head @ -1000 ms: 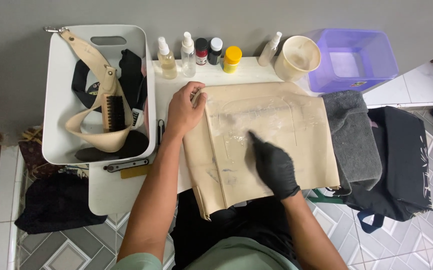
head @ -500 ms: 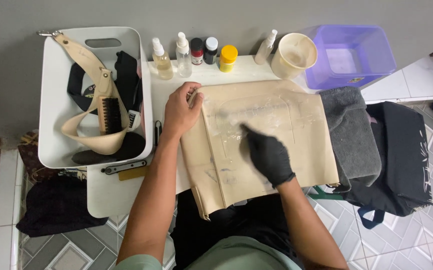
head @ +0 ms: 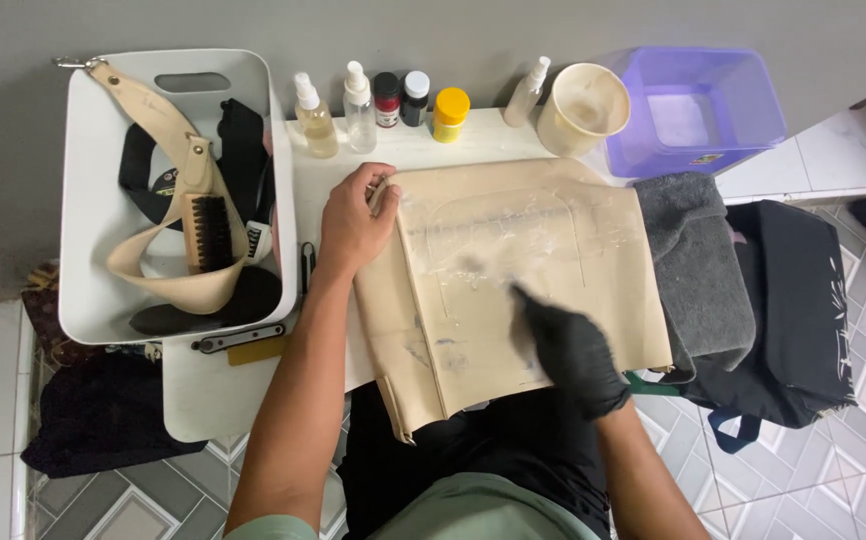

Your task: Applying and spreading a white polishing or cleaning cream onto the surface of a light-colored bag using a gloved finger.

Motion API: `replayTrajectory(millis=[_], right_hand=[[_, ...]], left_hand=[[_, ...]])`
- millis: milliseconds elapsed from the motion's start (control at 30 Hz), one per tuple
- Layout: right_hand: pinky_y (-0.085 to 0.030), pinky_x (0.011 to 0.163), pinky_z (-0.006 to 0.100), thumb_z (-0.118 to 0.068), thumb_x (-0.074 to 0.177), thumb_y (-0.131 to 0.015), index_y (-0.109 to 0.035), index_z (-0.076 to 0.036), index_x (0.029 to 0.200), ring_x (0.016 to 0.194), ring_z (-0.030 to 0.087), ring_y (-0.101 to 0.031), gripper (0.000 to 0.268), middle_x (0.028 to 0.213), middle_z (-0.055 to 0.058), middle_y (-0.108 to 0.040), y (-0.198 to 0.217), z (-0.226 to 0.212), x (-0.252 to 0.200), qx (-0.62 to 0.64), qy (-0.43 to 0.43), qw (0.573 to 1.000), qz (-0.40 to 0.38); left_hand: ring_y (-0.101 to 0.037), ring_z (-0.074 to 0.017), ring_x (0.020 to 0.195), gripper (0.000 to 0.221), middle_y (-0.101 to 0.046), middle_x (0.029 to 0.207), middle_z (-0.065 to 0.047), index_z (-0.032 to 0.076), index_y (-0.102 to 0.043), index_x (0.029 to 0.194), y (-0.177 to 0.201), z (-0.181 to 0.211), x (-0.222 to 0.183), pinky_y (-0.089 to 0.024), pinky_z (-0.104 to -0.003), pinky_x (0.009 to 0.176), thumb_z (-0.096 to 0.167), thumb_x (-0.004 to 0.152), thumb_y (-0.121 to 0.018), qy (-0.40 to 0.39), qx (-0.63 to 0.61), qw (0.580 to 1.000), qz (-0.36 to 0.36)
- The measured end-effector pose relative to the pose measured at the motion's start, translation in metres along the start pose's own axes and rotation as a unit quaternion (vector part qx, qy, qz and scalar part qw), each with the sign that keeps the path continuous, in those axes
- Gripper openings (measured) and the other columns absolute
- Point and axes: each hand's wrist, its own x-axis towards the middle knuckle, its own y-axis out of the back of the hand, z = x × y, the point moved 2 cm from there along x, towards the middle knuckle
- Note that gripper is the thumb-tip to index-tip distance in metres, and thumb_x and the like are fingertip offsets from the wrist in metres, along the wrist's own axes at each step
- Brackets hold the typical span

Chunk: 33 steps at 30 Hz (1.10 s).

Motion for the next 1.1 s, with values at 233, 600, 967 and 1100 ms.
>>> replayTrajectory(millis=[233,600,967,1100], right_hand=[[-0.058,0.092,0.055,-0.038,0.102,-0.049,-0.053,-0.054,0.143,0.103,0.043,-0.071,0.044,0.109,0.011,-0.077,0.015,0.030,0.010,-0.004,-0.029,0.997,0.070],[-0.061,0.082,0.054,-0.030,0.103,-0.049,-0.059,-0.043,0.143,0.092,0.045,-0.073,0.043,0.099,0.018,-0.078,0.005,0.035,0.043,-0.009,-0.008,0.988,0.153],[-0.059,0.088,0.054,-0.031,0.102,-0.046,-0.053,-0.050,0.145,0.102,0.043,-0.072,0.048,0.106,0.014,-0.077,0.018,0.010,0.028,0.010,-0.034,0.996,0.084],[-0.059,0.084,0.059,-0.026,0.092,-0.057,-0.067,-0.040,0.133,0.104,0.047,-0.069,0.044,0.106,0.011,-0.079,0.026,-0.030,-0.005,0.117,0.058,0.991,-0.009]], left_hand=[[-0.071,-0.0368,0.088,0.025,-0.072,0.103,-0.014,0.015,-0.064,0.119,0.003,0.004,-0.001,-0.057,-0.049,0.076,0.028,0.098,-0.060,-0.018,-0.018,1.000,0.004],[-0.071,-0.0393,0.091,0.027,-0.071,0.105,-0.017,0.012,-0.065,0.120,0.004,0.012,-0.003,-0.056,-0.050,0.079,0.029,0.099,-0.059,-0.012,-0.014,1.000,-0.002],[-0.071,-0.0352,0.090,0.027,-0.072,0.104,-0.013,0.013,-0.065,0.120,0.005,0.011,0.000,-0.057,-0.047,0.079,0.028,0.099,-0.060,-0.001,-0.021,1.000,-0.004],[-0.071,-0.0336,0.089,0.026,-0.071,0.103,-0.012,0.014,-0.065,0.121,-0.001,0.002,0.001,-0.057,-0.046,0.079,0.027,0.098,-0.060,-0.002,-0.022,1.000,-0.004]])
